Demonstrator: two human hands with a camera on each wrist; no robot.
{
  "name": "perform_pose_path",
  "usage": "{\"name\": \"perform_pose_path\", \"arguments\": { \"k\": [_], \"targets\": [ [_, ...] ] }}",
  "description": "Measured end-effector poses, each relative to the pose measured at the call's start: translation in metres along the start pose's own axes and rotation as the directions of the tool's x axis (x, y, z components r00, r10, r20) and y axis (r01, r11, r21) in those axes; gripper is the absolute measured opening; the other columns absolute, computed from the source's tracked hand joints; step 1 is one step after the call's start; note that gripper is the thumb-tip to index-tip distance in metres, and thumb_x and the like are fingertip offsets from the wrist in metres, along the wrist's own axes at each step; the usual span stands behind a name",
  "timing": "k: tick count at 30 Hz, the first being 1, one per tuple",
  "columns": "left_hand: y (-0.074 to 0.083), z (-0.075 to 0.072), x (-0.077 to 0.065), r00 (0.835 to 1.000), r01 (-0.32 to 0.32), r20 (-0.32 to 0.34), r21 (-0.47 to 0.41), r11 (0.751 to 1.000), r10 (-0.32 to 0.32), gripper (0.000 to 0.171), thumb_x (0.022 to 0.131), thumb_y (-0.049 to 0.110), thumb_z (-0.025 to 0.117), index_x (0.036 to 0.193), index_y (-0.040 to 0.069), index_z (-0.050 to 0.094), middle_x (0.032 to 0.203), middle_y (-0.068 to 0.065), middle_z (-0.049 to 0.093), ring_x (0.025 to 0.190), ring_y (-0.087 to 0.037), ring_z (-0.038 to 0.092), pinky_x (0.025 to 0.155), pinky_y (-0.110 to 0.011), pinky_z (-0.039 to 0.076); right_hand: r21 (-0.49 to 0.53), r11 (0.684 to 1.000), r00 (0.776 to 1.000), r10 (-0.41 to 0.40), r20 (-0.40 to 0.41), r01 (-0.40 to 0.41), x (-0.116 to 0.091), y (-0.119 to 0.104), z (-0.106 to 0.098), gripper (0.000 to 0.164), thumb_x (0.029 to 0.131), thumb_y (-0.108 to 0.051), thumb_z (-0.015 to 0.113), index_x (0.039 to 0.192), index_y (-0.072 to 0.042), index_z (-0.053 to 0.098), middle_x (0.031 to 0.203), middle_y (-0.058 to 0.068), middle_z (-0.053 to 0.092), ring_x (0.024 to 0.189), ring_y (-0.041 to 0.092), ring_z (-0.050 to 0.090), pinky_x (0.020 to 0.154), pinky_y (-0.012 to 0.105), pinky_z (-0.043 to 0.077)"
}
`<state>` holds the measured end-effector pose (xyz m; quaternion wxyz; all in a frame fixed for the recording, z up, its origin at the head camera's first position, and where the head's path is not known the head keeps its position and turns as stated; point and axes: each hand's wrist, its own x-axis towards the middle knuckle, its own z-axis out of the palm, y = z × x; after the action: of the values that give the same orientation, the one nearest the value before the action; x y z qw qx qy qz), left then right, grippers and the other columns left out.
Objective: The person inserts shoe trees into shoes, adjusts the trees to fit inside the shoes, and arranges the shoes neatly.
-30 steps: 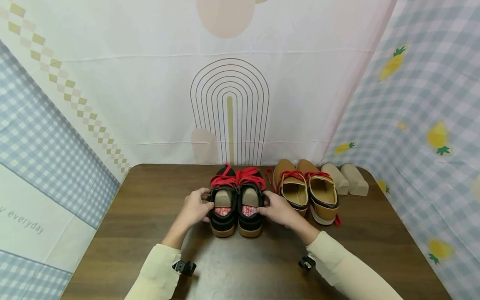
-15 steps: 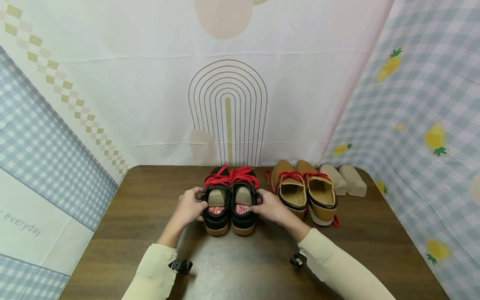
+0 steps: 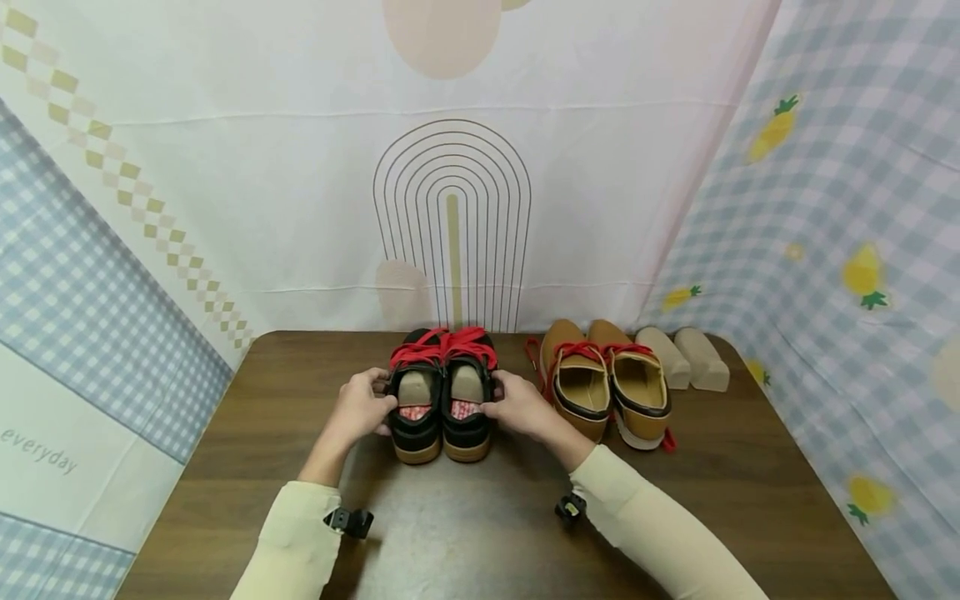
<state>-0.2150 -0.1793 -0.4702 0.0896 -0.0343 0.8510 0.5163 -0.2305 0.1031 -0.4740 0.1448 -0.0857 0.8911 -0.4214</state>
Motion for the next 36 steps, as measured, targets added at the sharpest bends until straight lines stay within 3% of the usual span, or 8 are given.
{"name": "perform_pose_path", "arguments": {
  "k": [15,22,36],
  "targets": [
    [-0.008,-0.024,0.006,0.999,0.005,-0.034,0.07,0.998,-0.003,0.051,0.095,0.002,0.055,0.145,-0.006,0.049,0.134,-0.036,0.059,0.069,-0.021,0.073,0.056,-0.037,0.061,0.007,1.0,1.0,-0.025,0.005,0.025,0.019,-0.017,0.019,0.068,0.094,-0.019,0.074,0.151,0.003,0.045,0.131,0.026,0.065,0.122,0.036,0.063,0.098,0.047,0.055],
    [-0.008,-0.034,0.009,0.999,-0.004,-0.045,0.106,0.994,0.008,0.05,0.095,0.003,0.054,0.144,-0.008,0.049,0.132,-0.037,0.06,0.063,-0.019,0.071,0.056,-0.039,0.061,0.012,0.999,0.999,-0.04,0.005,0.04,0.025,-0.024,0.026,0.069,0.093,-0.019,0.074,0.151,0.005,0.045,0.131,0.027,0.066,0.123,0.036,0.063,0.098,0.047,0.055],
    [-0.011,-0.043,0.013,0.997,0.007,-0.071,0.154,0.988,0.004,0.05,0.096,0.005,0.053,0.145,-0.006,0.05,0.134,-0.035,0.06,0.062,-0.017,0.069,0.056,-0.038,0.061,0.022,0.999,0.999,-0.044,-0.018,0.044,0.032,-0.03,0.034,0.069,0.092,-0.023,0.074,0.15,0.003,0.048,0.124,0.023,0.069,0.116,0.033,0.065,0.097,0.046,0.055]
  ]
}}
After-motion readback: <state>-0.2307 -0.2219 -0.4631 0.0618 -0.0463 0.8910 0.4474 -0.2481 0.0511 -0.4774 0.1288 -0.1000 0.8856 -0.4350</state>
